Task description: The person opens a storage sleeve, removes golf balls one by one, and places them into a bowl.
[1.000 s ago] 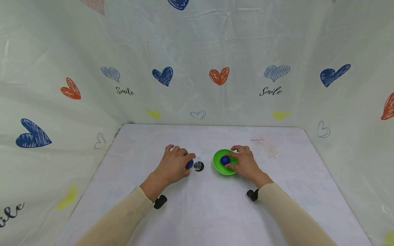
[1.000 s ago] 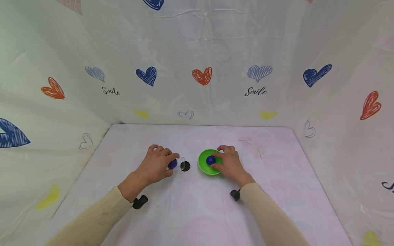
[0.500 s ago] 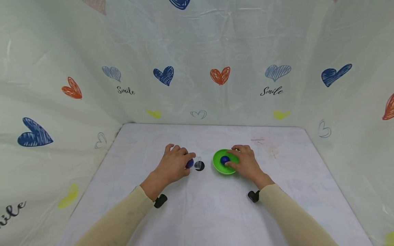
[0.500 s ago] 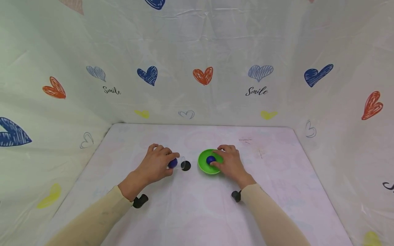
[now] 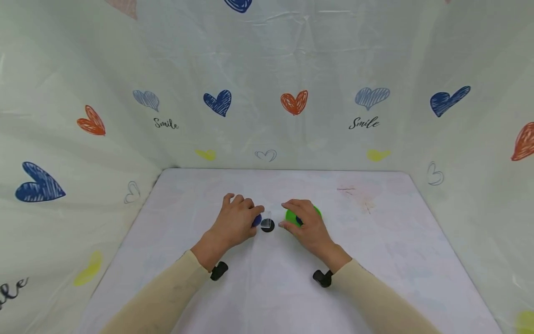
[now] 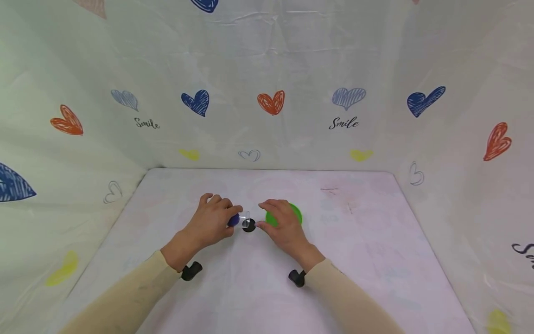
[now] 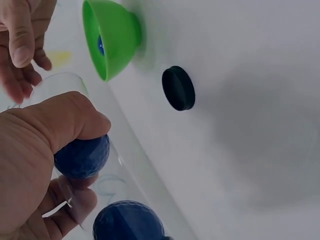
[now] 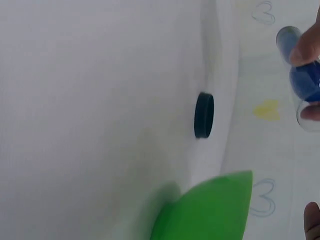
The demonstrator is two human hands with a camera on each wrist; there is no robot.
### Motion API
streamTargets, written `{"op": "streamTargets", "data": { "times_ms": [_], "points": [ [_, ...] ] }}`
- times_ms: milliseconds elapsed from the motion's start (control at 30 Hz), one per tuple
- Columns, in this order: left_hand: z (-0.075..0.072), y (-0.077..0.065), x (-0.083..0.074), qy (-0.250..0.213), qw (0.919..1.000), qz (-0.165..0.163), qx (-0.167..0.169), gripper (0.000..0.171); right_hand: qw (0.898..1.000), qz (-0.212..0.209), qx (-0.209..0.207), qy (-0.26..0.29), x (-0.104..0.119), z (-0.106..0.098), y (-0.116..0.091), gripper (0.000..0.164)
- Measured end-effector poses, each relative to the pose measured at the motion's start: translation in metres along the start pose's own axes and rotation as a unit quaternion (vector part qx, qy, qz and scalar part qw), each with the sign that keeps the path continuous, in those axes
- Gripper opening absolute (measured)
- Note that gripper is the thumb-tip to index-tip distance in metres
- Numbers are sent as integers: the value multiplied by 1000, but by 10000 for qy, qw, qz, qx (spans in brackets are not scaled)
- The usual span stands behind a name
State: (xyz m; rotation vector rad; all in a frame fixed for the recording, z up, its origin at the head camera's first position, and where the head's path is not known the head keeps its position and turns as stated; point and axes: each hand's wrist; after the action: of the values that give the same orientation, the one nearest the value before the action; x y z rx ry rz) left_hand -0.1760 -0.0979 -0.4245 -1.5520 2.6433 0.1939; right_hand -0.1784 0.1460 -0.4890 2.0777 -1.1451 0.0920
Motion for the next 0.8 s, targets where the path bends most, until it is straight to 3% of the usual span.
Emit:
{"op": "streamTargets", "data": {
  "times_ms": [233, 500, 633, 800],
  "points": [
    [-2, 0, -3, 22, 10000, 48, -69, 52, 9961, 383, -114, 786, 21, 22, -3, 45],
    [-9, 1, -4, 146, 9998, 113, -123, 52, 9771, 941, 112, 1906, 28, 29, -5, 42],
    [-10, 1, -4, 199, 9996, 136, -154, 51, 9700, 1074, 245, 2169, 29, 31, -5, 43],
    [-13, 1, -5, 205, 9994, 175, -204, 49, 9689, 1141, 252, 2182, 29, 33, -5, 46]
  ]
}}
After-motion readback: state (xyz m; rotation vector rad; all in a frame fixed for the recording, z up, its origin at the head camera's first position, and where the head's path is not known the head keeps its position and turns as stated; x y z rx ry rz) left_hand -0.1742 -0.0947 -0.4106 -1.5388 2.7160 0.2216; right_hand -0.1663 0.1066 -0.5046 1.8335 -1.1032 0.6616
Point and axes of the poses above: each hand's wrist, its own y-axis towards the middle knuckle, its own z-axis out of the palm, x = y × z, and after that the axes turned 13 degrees about -y, right-handed
